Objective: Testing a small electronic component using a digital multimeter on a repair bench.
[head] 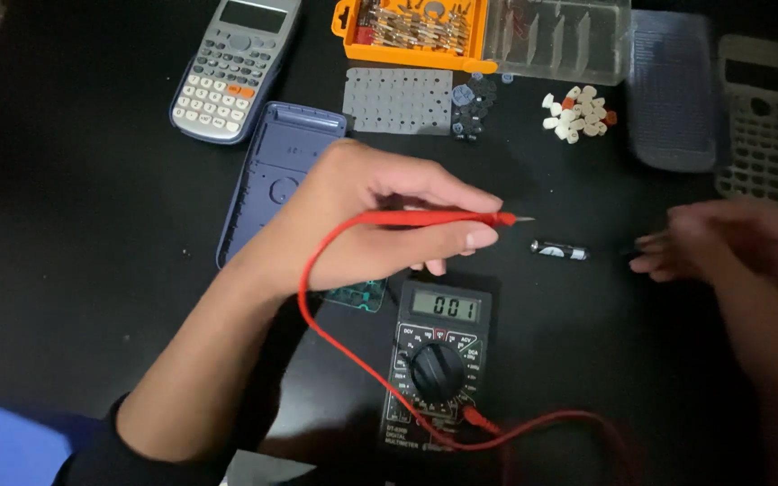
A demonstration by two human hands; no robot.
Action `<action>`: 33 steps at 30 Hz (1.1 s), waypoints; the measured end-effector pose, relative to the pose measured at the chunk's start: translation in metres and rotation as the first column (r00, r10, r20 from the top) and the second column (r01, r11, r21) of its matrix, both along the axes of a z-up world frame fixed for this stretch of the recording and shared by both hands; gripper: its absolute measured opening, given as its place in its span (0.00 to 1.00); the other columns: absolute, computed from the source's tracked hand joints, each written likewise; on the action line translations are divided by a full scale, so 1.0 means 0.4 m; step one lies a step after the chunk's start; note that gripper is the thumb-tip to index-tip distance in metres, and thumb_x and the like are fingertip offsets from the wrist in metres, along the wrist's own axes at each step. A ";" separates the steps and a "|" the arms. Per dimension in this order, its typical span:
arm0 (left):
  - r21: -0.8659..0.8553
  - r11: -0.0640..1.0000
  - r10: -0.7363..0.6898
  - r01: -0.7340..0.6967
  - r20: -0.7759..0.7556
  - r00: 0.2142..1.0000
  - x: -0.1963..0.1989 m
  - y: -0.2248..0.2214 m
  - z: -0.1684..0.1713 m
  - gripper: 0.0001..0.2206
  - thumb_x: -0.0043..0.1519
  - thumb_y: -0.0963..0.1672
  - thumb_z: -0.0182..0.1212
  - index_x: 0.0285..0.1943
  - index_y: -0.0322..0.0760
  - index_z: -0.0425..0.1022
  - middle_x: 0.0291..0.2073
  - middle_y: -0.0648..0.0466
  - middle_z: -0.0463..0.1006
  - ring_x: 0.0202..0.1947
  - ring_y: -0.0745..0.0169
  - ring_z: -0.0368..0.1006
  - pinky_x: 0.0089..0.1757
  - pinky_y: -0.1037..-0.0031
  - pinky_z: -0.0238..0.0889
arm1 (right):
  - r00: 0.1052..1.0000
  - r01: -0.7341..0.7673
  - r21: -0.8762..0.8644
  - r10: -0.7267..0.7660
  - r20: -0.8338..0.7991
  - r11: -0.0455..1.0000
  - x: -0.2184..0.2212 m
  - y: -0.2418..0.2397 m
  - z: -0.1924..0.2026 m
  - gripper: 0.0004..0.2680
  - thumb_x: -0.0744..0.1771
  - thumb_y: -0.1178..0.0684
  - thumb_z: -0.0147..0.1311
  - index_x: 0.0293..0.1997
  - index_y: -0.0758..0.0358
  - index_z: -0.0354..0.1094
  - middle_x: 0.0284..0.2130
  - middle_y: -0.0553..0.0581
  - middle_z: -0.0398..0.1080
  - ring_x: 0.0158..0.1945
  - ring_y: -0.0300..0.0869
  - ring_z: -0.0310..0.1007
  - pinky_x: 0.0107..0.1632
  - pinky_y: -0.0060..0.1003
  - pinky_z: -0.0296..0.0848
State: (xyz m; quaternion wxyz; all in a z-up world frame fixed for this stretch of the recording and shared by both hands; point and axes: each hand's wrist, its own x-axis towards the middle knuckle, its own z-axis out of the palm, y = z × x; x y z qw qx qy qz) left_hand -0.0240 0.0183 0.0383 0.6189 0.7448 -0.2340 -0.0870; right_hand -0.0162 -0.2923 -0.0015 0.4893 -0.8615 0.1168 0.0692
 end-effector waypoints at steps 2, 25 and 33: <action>0.004 1.000 0.030 -0.030 0.019 0.999 -0.043 0.013 0.007 0.09 0.60 0.42 0.69 0.49 0.37 0.82 0.34 0.53 0.86 0.27 0.72 0.82 0.33 0.85 0.79 | 0.998 -0.049 0.055 0.047 0.051 0.997 -0.004 -0.014 -0.011 0.09 0.78 0.56 0.37 0.56 0.74 0.62 0.43 0.74 0.75 0.43 0.60 0.79 0.48 0.45 0.76; 0.135 0.850 0.515 -0.509 -0.017 0.857 -0.447 -0.078 -0.102 0.53 0.52 0.46 0.79 0.80 0.33 0.39 0.80 0.43 0.48 0.72 0.51 0.66 0.67 0.65 0.57 | 0.111 -0.893 -0.378 0.933 0.343 0.245 -0.077 0.233 0.122 0.09 0.63 0.66 0.57 0.45 0.62 0.78 0.37 0.59 0.73 0.37 0.39 0.79 0.30 0.28 0.73; 0.220 0.777 0.575 -0.590 0.135 0.807 -0.455 -0.088 -0.110 0.51 0.49 0.47 0.84 0.78 0.34 0.50 0.76 0.46 0.59 0.68 0.59 0.72 0.65 0.71 0.62 | -0.076 -0.876 -0.475 0.947 0.311 0.085 -0.052 0.251 0.144 0.06 0.69 0.64 0.49 0.35 0.61 0.69 0.18 0.52 0.56 0.26 0.39 0.57 0.24 0.35 0.52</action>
